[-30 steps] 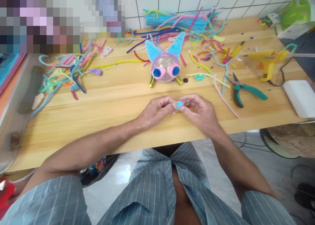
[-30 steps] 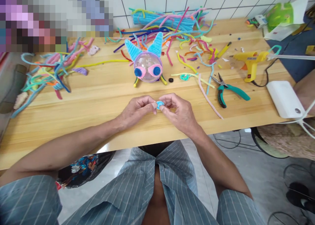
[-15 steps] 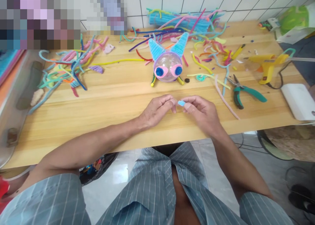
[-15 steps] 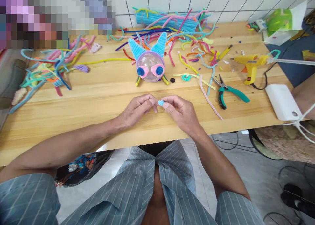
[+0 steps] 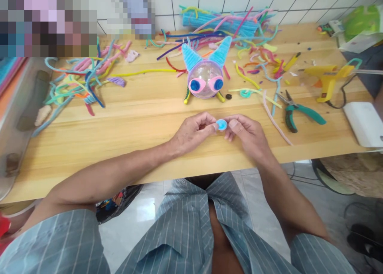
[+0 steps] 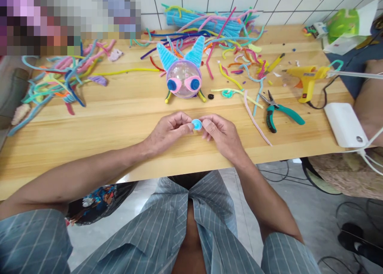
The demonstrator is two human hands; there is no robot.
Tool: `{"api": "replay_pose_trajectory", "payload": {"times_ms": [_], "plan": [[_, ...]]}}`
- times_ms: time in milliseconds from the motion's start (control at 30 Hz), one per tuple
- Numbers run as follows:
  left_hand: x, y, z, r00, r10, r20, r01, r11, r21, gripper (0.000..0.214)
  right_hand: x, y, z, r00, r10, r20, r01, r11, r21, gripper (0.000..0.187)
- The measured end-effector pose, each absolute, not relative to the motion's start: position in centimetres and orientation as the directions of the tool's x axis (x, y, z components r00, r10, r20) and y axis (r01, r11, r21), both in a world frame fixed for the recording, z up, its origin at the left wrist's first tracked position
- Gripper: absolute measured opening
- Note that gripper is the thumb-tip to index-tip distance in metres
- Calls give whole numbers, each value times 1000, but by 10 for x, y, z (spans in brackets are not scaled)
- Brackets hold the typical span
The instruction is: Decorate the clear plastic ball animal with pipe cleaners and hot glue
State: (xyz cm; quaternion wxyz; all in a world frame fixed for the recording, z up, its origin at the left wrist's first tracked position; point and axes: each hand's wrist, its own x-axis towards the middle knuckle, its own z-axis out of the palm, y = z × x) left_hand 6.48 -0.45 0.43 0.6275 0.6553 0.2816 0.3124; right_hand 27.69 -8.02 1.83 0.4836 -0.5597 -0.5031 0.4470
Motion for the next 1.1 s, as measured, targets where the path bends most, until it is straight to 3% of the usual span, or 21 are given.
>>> {"api": "replay_pose_trajectory", "payload": {"times_ms": [467,967,1100], "plan": [[63,-4,7,667,743,63,88,-162,983,25,276,-80,20,73,997,-9,170,-21,-985,36],[63,-3,4,675,735,61,44,-122,992,33,278,-77,12,72,997,6,102,-1,-995,44],[65,-1,4,702,711,49,-45,-25,999,35,277,-77,12,60,998,22,87,16,-996,51]]}}
